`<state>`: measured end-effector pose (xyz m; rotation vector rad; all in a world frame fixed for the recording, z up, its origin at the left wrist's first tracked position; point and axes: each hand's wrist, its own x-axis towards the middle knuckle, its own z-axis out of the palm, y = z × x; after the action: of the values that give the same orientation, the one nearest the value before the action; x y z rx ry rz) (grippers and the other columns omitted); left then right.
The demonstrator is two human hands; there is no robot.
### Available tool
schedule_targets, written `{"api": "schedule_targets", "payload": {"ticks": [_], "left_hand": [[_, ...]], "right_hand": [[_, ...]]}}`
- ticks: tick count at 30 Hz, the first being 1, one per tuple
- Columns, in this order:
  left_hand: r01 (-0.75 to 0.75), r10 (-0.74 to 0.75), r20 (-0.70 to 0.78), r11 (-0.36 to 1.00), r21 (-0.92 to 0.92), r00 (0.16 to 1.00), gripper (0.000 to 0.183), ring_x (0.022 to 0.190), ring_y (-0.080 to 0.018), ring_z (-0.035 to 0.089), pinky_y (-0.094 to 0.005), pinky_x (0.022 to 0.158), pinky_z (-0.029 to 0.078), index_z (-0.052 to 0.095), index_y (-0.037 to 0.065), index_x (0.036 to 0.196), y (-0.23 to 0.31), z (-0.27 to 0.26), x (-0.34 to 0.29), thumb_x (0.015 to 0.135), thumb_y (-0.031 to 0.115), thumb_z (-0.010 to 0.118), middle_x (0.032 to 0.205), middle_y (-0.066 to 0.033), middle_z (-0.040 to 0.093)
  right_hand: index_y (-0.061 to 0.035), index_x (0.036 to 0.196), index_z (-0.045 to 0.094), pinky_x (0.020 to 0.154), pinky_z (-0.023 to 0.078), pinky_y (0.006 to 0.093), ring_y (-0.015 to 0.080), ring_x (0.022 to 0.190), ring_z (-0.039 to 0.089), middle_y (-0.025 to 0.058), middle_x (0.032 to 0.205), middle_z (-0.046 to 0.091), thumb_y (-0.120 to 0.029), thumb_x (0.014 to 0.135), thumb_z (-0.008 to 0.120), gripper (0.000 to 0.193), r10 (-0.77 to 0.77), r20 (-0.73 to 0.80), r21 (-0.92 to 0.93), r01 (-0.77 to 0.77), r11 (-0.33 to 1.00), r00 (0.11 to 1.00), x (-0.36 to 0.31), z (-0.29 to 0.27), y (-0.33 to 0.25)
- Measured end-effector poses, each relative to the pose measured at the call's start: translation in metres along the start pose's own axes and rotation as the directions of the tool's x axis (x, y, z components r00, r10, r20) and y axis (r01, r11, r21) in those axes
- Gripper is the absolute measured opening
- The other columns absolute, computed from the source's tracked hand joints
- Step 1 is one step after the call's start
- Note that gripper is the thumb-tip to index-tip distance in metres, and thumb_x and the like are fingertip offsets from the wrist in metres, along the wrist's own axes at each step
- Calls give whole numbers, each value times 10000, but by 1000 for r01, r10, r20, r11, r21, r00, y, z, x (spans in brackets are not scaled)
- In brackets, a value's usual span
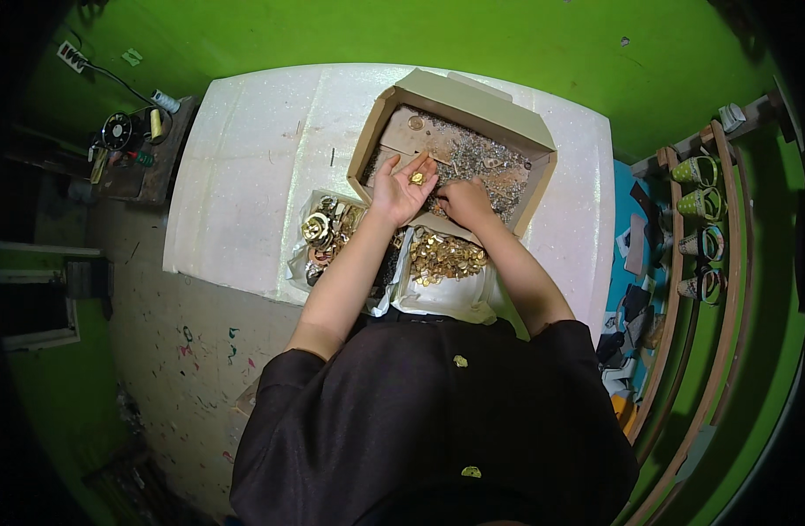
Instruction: Sorting and inspecting small gold-colored metal shoe buckles or eyelets from a large container into smaller trays.
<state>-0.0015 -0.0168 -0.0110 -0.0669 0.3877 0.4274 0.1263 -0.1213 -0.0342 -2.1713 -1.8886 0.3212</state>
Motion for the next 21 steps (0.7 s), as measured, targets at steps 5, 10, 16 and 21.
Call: {"api": "schedule_targets", "payload": {"ticks": [5,10,16,21], "left_hand": [[5,-5,-2,1000,6,1000,440,926,-246,527,-402,837,457,433,-43,1141,1,-1,1,874,305,392,992,-164,523],[7,-7,14,1000,4,1000,437,915,-250,531,-402,829,464,429,-43,1142,1,-2,1,873,299,397,988,-164,523],[2,-2,6,1000,15,1000,436,919,-251,532,-401,826,468,428,-42,1144,0,-2,1,869,296,405,988,-163,525],[-14,14,5,999,34,1000,438,924,-248,533,-393,830,467,431,-41,1145,0,-2,0,868,298,409,993,-161,527]], "right_hand": [[-111,823,661,751,357,362,208,811,584,45,816,629,-154,699,628,136,-6,52,-40,8,999,999,4,1,0],[-107,806,658,747,355,363,209,803,586,49,786,624,-152,710,620,113,1,74,-99,6,995,997,5,0,-1],[-102,787,652,749,350,368,211,797,586,51,794,623,-144,737,581,97,2,15,-73,-1,997,1000,3,5,3],[-85,793,632,762,340,379,234,784,579,60,798,615,-161,763,555,112,65,-36,20,-64,998,997,-3,0,1]]}}
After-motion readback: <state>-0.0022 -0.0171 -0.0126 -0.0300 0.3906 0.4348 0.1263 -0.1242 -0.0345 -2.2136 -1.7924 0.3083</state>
